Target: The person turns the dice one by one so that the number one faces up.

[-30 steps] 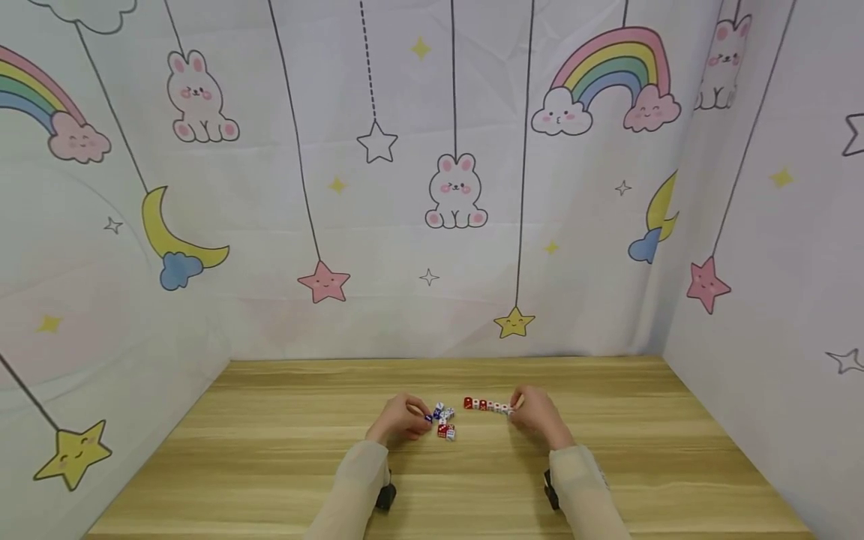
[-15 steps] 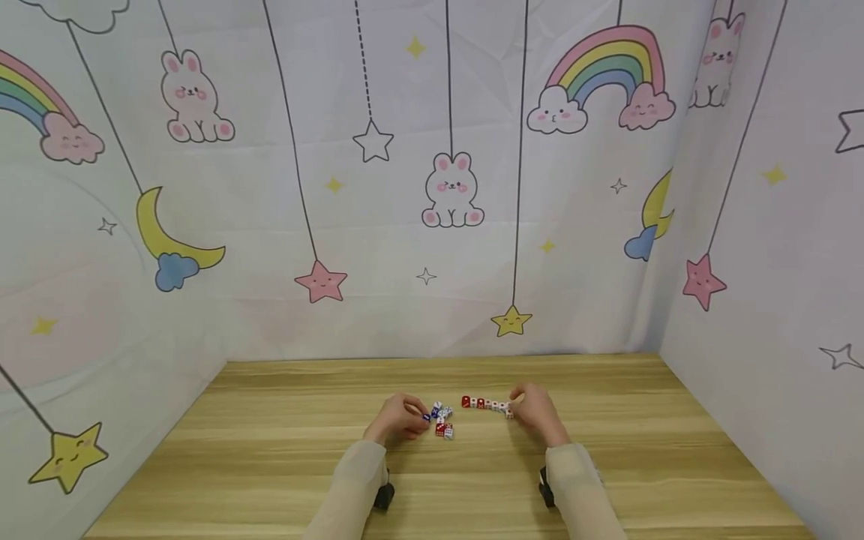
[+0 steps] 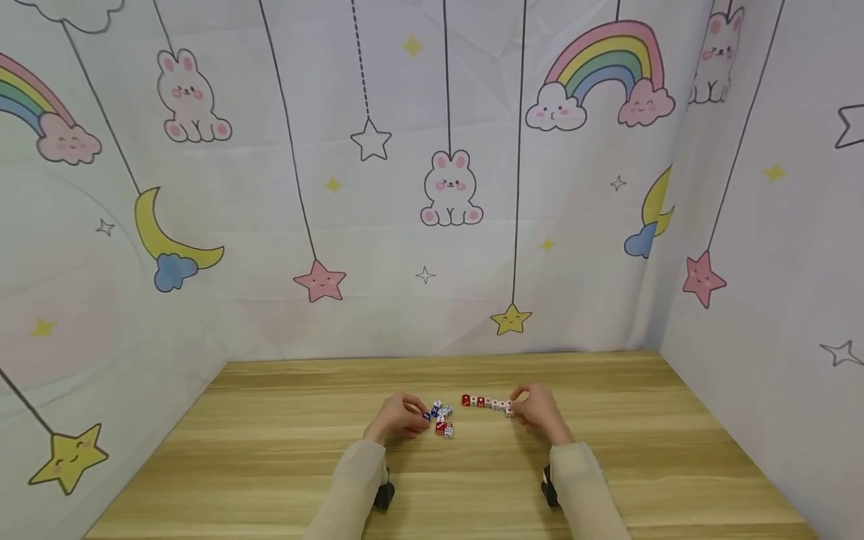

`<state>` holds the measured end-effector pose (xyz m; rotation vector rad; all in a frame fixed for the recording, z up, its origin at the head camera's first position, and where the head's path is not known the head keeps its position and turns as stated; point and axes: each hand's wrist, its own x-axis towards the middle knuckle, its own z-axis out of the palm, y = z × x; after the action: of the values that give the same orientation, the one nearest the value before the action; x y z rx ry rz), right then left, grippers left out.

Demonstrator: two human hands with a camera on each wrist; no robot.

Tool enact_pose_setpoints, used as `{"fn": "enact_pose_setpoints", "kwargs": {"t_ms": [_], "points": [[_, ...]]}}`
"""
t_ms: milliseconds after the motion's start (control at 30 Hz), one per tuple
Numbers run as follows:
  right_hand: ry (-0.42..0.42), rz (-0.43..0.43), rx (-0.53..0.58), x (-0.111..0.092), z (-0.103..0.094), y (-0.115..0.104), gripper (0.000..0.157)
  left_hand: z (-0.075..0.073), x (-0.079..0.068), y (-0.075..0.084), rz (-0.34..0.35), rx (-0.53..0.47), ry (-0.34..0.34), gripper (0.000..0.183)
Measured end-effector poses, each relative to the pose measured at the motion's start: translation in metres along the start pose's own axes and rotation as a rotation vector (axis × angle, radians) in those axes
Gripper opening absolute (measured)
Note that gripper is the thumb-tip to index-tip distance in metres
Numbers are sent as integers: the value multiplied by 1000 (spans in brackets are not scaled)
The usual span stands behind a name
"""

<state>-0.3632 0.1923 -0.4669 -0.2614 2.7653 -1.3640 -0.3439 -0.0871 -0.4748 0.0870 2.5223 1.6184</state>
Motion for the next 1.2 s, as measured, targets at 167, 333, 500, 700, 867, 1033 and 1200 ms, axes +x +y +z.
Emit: {"fn": "enact_pose_setpoints", "kwargs": {"t_ms": [167,333,500,700,867,1033,1200], "points": [[-8,-50,-11,0,2,1,6,0,1,0,-4,4,2,15],[12,-43,-33,-2,3,-1,6,0,1,0,3,9,-5,15],[7,-48,-56,-3,4,-5,7,-1,0,1,5,10,-18,15],[28,-51,-78,-4,6,-7,8,-2,-2,3,-8,18,-31,16],[36,-37,-70,-6,6,-8,7,-3,-3,5,-5,15,-66,18],[56,-24,-82,-4,7,-8,7,-5,-5,6,18,7,-84,18],[71,-19,-89,-3,7,-8,7,-7,-8,10,31,19,-97,17]]}}
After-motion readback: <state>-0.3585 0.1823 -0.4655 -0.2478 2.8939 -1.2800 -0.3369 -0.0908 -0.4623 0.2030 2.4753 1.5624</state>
